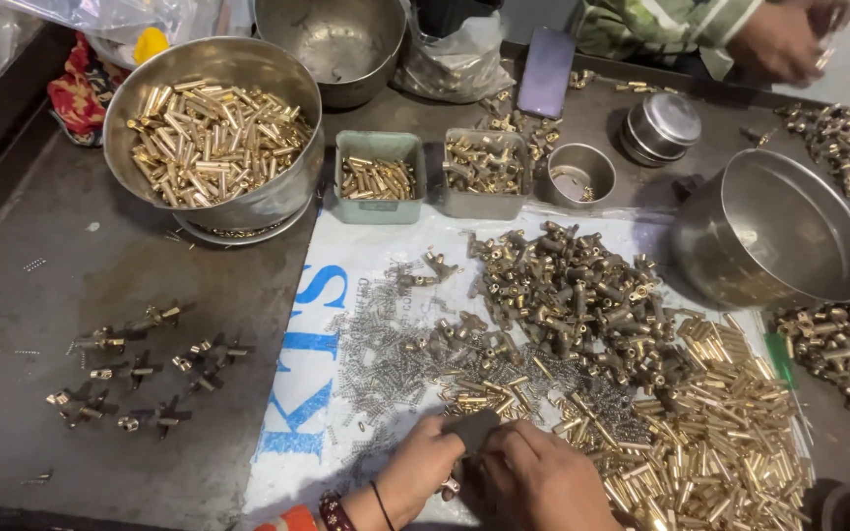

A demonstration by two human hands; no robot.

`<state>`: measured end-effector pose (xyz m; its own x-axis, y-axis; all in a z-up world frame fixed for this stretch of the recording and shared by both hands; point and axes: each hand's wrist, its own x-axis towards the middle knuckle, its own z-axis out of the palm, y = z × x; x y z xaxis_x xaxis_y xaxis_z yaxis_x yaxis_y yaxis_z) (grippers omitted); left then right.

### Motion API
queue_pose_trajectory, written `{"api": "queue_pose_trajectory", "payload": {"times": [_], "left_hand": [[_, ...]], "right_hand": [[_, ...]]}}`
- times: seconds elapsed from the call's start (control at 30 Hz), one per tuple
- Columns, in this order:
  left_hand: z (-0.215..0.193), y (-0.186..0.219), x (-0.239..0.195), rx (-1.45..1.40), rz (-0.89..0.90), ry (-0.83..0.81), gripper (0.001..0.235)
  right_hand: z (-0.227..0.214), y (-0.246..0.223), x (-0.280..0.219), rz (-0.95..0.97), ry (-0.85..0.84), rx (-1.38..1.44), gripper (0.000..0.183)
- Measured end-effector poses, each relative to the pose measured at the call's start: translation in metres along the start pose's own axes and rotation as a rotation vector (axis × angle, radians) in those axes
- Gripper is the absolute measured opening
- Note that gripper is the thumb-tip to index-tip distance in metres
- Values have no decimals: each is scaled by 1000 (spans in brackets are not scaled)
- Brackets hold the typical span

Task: Assembling small brass metal components by hand at a workbench.

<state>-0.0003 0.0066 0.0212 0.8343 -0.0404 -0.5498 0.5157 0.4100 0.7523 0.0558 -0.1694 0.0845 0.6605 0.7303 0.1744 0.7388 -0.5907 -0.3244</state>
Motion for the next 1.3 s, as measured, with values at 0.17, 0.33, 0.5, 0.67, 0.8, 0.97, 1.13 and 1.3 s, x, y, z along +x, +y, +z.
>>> {"api": "queue_pose_trajectory", "payload": {"times": [0.17, 0.33, 0.5, 0.67, 0.8, 0.97, 1.13, 1.3], "left_hand": [[-4, -10, 10, 36, 12, 12, 31], [-34, 1, 9, 92, 50, 95, 28], [-168, 63, -36, 664, 307, 779, 38], [-168, 144, -107, 1216, 595, 1349, 38], [-117, 155, -104, 1043, 974, 1002, 46], [-13, 57, -19, 258, 553, 88, 42], [39, 63, -28, -188, -54, -265, 33], [-4, -17, 30, -144, 148, -114, 36]], "right_hand": [[-11, -2, 9, 150, -69, 180, 19], [-42, 22, 13, 184, -106, 558, 13], [-84, 106, -14, 706, 218, 110, 23], [-95, 123, -21, 582, 197, -200, 36], [-90, 116, -8, 493, 201, -245, 33], [-82, 104, -2, 562, 191, -268, 23], [-80, 23, 0, 265, 387, 340, 32], [-13, 65, -6, 177, -83, -13, 31]]}}
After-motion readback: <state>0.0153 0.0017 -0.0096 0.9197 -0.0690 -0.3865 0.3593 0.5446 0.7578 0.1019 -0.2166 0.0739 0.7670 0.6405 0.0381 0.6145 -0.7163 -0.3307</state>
